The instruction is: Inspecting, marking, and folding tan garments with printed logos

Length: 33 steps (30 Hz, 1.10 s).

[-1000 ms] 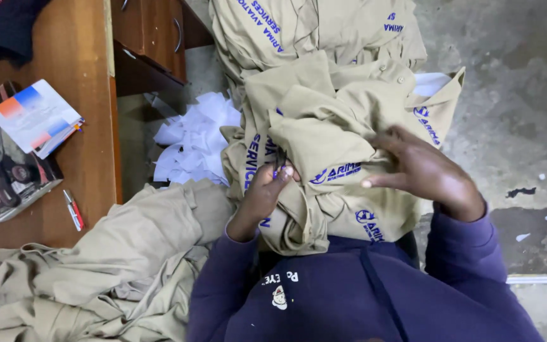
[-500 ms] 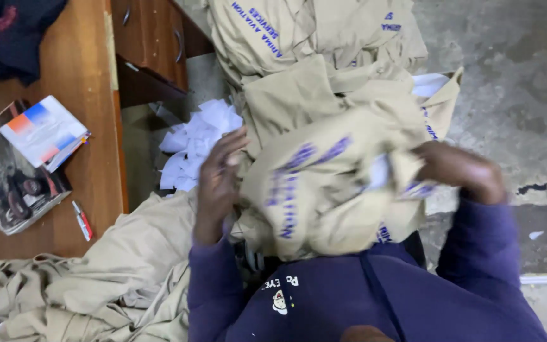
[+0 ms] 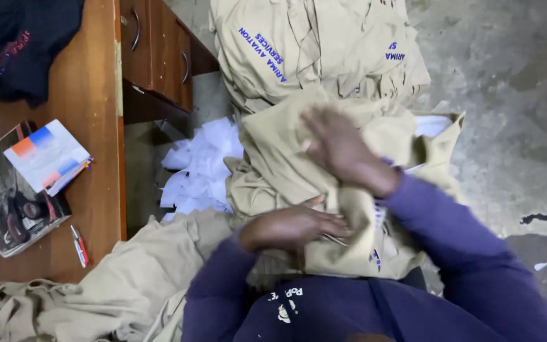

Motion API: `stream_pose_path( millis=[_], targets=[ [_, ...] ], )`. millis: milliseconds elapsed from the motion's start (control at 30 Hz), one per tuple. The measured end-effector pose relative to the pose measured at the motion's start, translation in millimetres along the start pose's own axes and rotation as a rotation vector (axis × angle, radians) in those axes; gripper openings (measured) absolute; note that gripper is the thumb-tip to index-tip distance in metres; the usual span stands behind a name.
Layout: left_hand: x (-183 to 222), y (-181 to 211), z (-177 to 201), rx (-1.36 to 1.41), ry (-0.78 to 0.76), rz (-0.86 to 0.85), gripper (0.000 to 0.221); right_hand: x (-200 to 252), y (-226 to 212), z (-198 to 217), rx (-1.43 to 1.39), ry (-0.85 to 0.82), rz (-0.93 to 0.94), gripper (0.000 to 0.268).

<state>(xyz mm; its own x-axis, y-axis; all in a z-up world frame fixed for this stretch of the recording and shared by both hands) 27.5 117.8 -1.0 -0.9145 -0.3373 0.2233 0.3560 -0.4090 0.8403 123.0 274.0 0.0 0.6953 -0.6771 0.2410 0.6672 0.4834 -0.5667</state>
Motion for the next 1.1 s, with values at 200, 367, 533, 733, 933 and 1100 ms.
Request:
stream_pose_path(
  millis=[200, 367, 533, 733, 933, 1100],
  targets=[
    [42.2, -153.4, 126.3, 0.426, 0.181, 0.142, 0.031, -10.5, -20.1, -40.9, 0.619, -0.319, -0.108, 0.058],
    [-29.0, -514.1, 94.4, 0.523, 0.617, 0.318, 0.019, -36.1, 23.2, -63.8, 0.421, -0.267, -0.019, 0.062],
    [-42.3, -584.0, 108.3, 0.400, 0.604, 1.009, 0.028, -61.3, 47.9, -83.3, 0.297, -0.310, -0.021, 0.061],
    [65.2, -613.9, 136.6, 0.135, 1.622, 1.193, 0.038, -59.8, 35.3, -79.6, 0.362, -0.266, -0.007, 0.060],
    [66.9, -598.1, 186.3, 0.685, 1.545, 1.196, 0.024, -59.8, 31.9, -72.2, 0.336, -0.264, -0.023, 0.059],
    [92.2, -569.0, 184.5, 1.214, 1.928, -0.179, 0.019, -52.5, 27.6, -74.8, 0.310, -0.169, 0.032, 0.054]
  ],
)
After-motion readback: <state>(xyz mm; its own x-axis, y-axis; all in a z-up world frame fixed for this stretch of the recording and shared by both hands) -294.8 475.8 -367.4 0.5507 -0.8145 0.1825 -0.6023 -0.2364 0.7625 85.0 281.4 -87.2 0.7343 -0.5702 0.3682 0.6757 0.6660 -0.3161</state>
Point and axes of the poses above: each hand's wrist, its own x-axis away from the middle knuckle, its own z-axis out of the back of the hand, y = z × x, the point moved 5 cm from there along -x, towards the middle knuckle, and after that the axes turned 12 degrees about -y, right-handed, at the moved point
